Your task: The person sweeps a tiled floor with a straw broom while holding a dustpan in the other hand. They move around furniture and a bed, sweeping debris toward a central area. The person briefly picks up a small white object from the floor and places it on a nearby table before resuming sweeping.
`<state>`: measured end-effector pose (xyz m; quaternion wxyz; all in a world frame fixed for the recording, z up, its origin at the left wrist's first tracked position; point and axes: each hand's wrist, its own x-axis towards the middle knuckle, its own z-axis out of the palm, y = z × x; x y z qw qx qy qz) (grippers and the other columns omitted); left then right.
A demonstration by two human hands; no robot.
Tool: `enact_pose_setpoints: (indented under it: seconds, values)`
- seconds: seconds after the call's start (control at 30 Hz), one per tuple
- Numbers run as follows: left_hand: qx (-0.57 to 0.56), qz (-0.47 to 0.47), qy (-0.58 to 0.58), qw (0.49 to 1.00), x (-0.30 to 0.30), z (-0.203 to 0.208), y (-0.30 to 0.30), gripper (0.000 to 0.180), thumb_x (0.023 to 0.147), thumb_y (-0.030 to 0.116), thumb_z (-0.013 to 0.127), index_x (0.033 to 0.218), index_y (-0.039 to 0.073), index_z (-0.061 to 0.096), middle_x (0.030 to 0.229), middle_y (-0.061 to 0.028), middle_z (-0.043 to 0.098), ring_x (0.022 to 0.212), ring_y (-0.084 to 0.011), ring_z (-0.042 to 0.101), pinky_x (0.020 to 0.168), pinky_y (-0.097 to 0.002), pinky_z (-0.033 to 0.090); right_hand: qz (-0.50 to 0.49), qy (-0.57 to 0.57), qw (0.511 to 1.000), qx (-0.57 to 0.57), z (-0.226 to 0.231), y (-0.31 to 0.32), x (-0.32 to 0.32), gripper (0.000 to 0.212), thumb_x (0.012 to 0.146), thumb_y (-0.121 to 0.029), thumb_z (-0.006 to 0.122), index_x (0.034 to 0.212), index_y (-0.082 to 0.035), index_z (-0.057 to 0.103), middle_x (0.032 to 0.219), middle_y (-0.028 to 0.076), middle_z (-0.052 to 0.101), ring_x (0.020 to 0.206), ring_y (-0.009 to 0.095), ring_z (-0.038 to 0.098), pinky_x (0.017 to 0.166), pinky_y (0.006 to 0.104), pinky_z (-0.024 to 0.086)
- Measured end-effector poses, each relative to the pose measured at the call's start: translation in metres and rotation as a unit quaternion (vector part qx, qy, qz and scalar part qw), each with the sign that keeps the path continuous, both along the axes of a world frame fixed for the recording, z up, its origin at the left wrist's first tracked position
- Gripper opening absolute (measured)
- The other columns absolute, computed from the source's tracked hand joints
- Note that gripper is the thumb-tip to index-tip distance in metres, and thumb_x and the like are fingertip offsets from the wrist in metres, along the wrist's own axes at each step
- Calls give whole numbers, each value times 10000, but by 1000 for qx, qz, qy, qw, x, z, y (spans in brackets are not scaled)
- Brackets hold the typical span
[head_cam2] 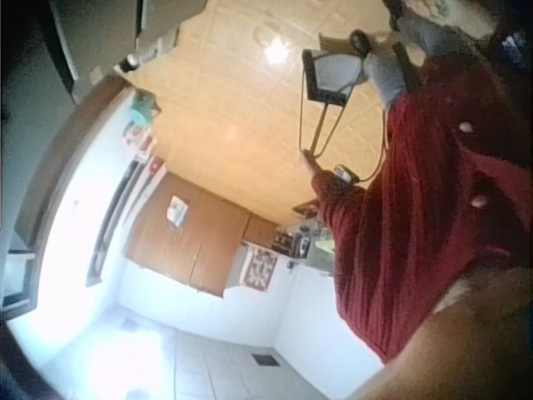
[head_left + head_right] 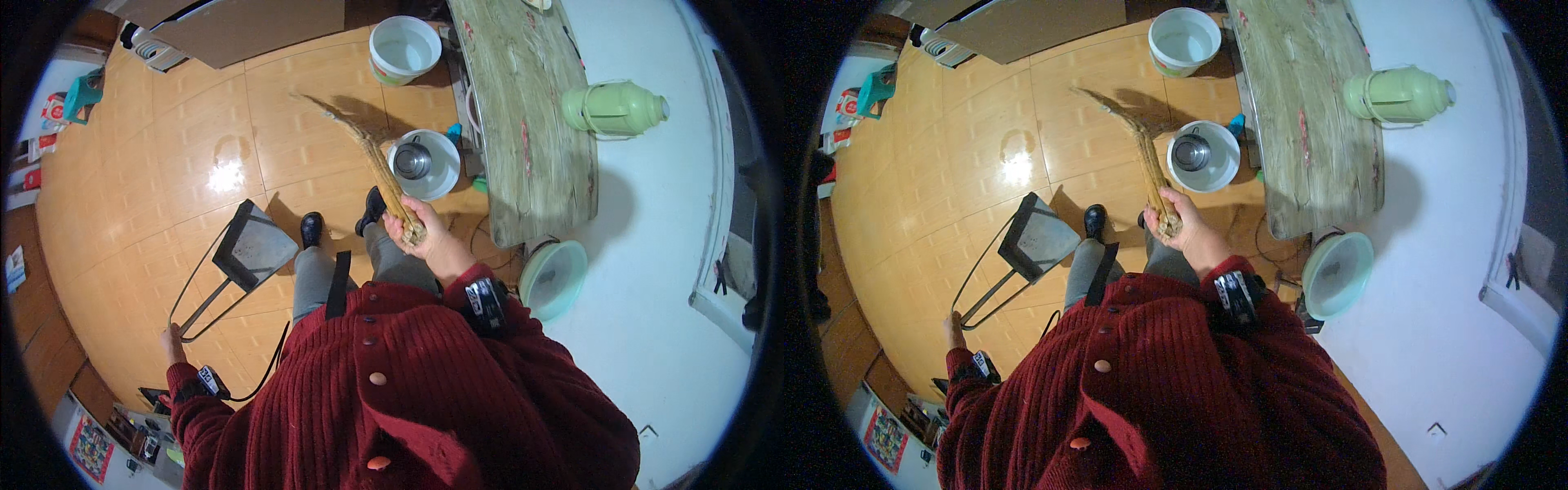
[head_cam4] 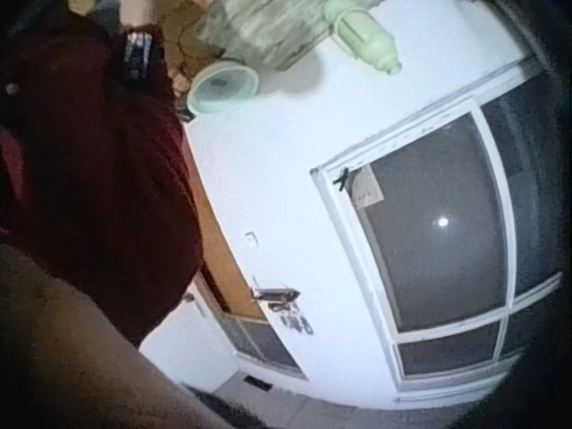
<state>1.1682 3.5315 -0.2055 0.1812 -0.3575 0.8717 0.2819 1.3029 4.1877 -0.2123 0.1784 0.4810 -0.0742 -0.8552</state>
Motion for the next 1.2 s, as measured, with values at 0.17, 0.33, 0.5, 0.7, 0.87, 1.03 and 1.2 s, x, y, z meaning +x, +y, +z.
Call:
enact_pose_setpoints:
  seconds: [0.17, 0.33, 0.5, 0.7, 0.87, 1.03, 1.2]
  values:
    - [87, -40, 78, 992, 12, -7, -25, 246, 716, 196, 519, 541, 73, 397, 553, 25, 332, 531, -111, 303, 480, -285, 242, 65, 38, 996, 40, 29, -34, 15, 373, 799, -365, 531, 831, 2, 473, 645, 80, 494, 513, 157, 525, 409, 249, 457]
    - [100, 24, 82, 991, 27, -22, -51, 202, 717, 219, 534, 601, 54, 526, 572, 8, 435, 521, -98, 362, 478, -279, 273, 185, 70, 953, 228, -14, -60, -7, 376, 825, -391, 490, 844, -16, 466, 629, 73, 494, 486, 148, 501, 419, 257, 440]
    - [170, 137, 55, 974, 37, -27, -82, 160, 693, 233, 578, 652, 79, 566, 635, -9, 528, 599, -101, 480, 551, -245, 344, 175, 41, 957, 228, -78, -95, -11, 293, 821, -360, 490, 824, -69, 457, 558, 79, 497, 467, 184, 518, 401, 279, 439]
    - [246, 188, 72, 948, 38, -28, -113, 129, 719, 250, 593, 730, 140, 528, 697, 9, 537, 697, -111, 515, 670, -271, 369, 214, 22, 950, 227, -50, -163, 70, 274, 831, -336, 487, 831, -62, 477, 591, 60, 503, 462, 164, 515, 399, 279, 445]
    - [254, 187, 99, 944, 40, -22, -127, 139, 742, 266, 585, 760, 150, 511, 748, 7, 538, 747, -107, 490, 729, -321, 363, 295, -3, 920, 258, -5, -171, 84, 280, 836, -354, 480, 885, -79, 468, 607, 49, 524, 470, 140, 520, 396, 262, 444]
    - [230, 191, 95, 949, 49, -25, -131, 184, 730, 319, 579, 768, 153, 510, 736, 8, 540, 736, -117, 481, 748, -357, 343, 344, 52, 883, 315, -55, -173, 51, 287, 828, -362, 492, 837, -76, 475, 577, 60, 520, 436, 145, 505, 370, 255, 420]
    - [221, 188, 114, 950, 51, -23, -140, 190, 728, 335, 591, 774, 169, 512, 686, 30, 523, 687, -106, 478, 717, -342, 336, 373, 22, 872, 317, -113, -165, 96, 290, 802, -350, 526, 833, -66, 479, 598, 52, 519, 455, 134, 495, 391, 273, 392]
